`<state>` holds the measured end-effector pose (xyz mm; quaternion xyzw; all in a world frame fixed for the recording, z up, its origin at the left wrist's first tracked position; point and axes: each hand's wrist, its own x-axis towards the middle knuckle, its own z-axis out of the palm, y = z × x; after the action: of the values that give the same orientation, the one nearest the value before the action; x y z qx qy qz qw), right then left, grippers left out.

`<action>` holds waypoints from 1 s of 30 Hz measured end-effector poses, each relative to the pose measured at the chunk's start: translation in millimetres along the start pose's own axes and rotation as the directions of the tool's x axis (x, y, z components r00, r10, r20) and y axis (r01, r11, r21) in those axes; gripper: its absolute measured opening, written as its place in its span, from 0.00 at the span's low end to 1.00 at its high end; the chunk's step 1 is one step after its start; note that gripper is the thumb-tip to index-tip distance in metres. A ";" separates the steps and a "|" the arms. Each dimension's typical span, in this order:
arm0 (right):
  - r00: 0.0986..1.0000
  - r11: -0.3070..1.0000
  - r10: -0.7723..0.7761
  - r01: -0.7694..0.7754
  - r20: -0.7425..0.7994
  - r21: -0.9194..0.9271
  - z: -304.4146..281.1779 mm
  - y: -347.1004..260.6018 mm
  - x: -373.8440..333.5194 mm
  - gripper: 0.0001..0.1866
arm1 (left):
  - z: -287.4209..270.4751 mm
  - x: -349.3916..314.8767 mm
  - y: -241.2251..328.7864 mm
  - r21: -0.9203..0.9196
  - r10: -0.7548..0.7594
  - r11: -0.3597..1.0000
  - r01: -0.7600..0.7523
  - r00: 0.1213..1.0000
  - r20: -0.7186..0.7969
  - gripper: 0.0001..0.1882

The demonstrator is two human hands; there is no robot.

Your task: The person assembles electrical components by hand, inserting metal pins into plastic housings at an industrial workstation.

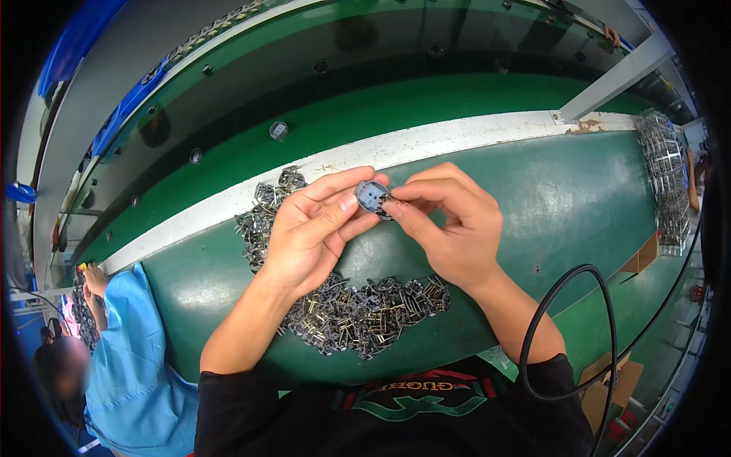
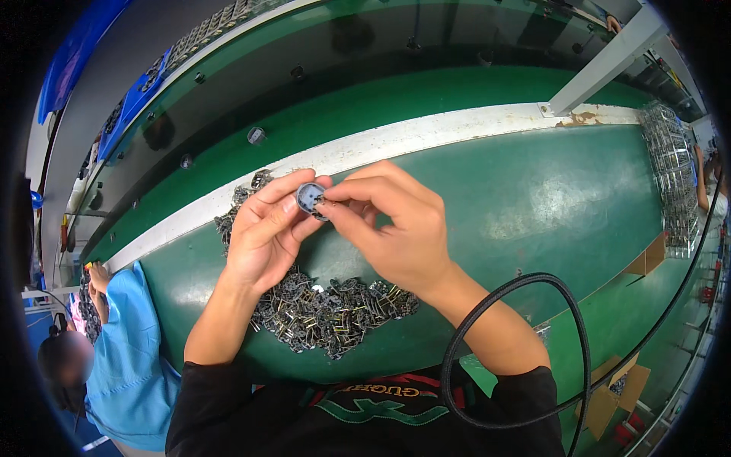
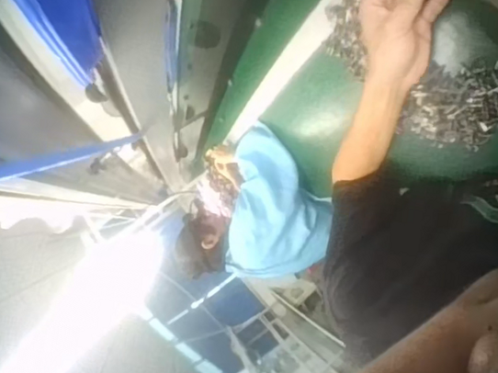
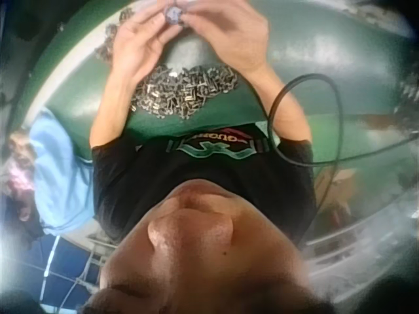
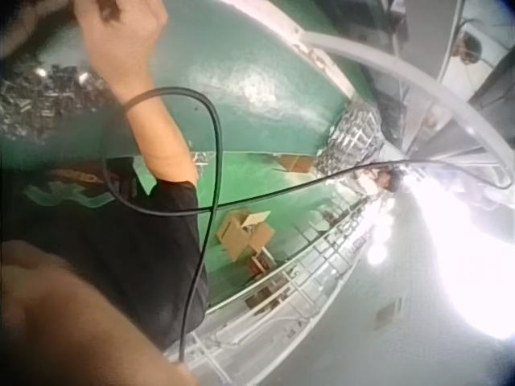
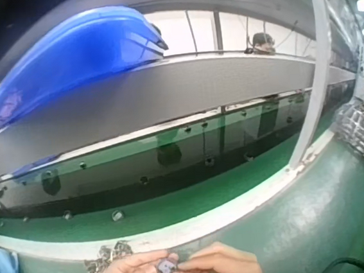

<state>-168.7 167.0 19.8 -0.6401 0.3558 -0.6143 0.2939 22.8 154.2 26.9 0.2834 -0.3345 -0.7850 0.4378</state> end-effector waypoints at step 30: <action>0.991 0.981 0.010 -0.035 -0.130 -0.189 22.6 -2.6 -11.1 0.07 | 10.2 -8.8 -12.0 0.217 0.188 0.960 -0.175 0.981 -0.041 0.20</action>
<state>-145.9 176.2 13.9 -0.6204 0.4384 -0.6138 0.2148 13.3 169.4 25.2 0.3203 -0.4273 -0.6922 0.4854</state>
